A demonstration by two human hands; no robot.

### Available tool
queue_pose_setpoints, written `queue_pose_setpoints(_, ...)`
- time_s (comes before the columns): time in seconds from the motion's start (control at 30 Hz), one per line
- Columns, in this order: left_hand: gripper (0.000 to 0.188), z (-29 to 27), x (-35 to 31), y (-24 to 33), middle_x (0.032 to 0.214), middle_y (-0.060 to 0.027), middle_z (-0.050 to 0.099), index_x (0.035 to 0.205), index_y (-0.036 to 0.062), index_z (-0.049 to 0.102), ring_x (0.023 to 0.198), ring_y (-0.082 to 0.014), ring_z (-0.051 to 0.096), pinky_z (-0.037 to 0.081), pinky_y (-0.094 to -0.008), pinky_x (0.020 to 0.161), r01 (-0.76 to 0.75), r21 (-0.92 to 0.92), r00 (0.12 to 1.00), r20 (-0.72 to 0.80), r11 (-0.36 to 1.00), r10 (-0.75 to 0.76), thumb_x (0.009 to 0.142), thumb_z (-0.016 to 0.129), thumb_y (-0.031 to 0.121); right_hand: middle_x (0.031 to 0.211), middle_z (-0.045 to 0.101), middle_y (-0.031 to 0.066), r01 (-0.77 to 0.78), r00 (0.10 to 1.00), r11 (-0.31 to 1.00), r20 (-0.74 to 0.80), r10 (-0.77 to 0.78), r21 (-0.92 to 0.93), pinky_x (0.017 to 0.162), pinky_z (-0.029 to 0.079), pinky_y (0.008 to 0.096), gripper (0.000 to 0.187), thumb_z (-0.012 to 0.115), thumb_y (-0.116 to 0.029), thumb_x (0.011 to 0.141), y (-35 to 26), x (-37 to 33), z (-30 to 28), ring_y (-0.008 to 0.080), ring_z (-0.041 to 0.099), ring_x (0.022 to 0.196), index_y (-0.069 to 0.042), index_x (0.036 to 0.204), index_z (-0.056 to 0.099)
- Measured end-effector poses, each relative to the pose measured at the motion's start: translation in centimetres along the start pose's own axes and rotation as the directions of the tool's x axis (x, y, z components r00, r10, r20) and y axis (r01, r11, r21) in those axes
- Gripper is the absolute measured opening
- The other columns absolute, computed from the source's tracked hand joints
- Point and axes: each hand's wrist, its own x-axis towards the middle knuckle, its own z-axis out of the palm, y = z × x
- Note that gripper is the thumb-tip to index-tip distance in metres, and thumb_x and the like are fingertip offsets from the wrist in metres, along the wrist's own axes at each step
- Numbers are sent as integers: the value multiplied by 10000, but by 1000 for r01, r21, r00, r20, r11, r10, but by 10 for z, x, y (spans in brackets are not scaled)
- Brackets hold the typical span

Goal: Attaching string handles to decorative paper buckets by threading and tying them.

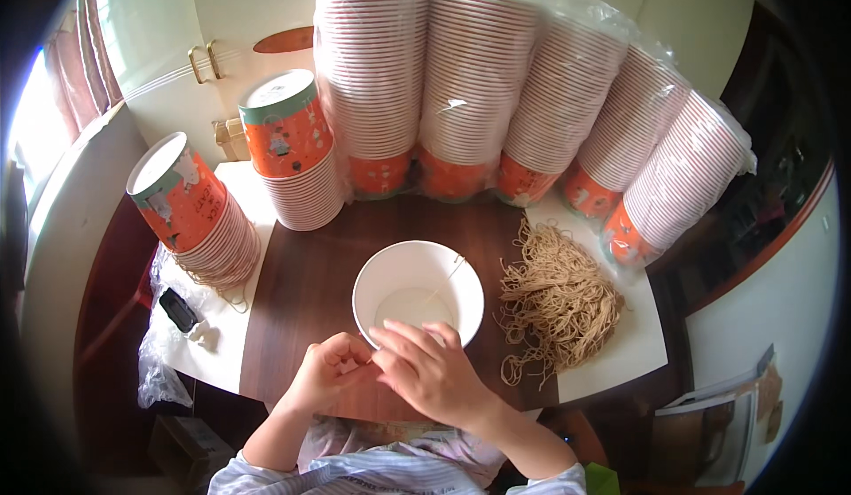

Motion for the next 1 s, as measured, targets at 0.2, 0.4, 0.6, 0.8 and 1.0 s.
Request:
queue_pose_setpoints(0.2, 145, -1, 0, -7, 812, -79, 635, 859, -7, 537, 766, -115, 633, 503, -224, 640, 95, -149, 995, 10, 984, -95, 785, 644, 55, 927, 611, -29, -5, 998, 991, 56, -2, 134, 826, 320, 349, 277, 701, -109, 683, 13, 4, 17, 109, 572, 883, -138, 916, 555)
queue_pose_setpoints(0.4, 139, 3, -6, -11, 872, -77, 639, 893, -16, 517, 726, -83, 612, 481, -194, 615, 43, -328, 997, -49, 944, -63, 800, 609, 31, 779, 599, -62, -80, 995, 983, -51, 90, 163, 754, 307, 322, 266, 696, -48, 650, 5, 1, 23, 99, 576, 746, -139, 840, 534)
queue_pose_setpoints(0.6, 147, 10, -21, -32, 776, -33, 583, 864, 4, 555, 636, -53, 489, 403, -185, 555, -30, -236, 959, -282, 971, -39, 760, 654, 33, 707, 577, -67, -204, 975, 940, -31, 220, 274, 761, 307, 325, 203, 678, -78, 675, 8, 3, 19, 103, 575, 732, -149, 825, 562)
queue_pose_setpoints(0.8, 290, 35, -30, -24, 690, -11, 557, 972, 21, 614, 580, -44, 482, 411, -193, 523, 84, -254, 977, -167, 964, -129, 722, 723, 117, 720, 578, -63, -176, 982, 962, -31, 187, 209, 764, 296, 323, 203, 674, -75, 674, 6, 2, 20, 105, 575, 736, -163, 834, 584)
queue_pose_setpoints(1.0, 195, 38, -24, -23, 687, -59, 604, 900, 41, 649, 540, -101, 541, 438, -220, 482, -32, 46, 955, -294, 998, 44, 711, 694, 43, 733, 582, -64, -191, 980, 958, -15, 199, 212, 764, 292, 321, 199, 677, -81, 676, 6, 1, 20, 100, 573, 739, -168, 836, 597)
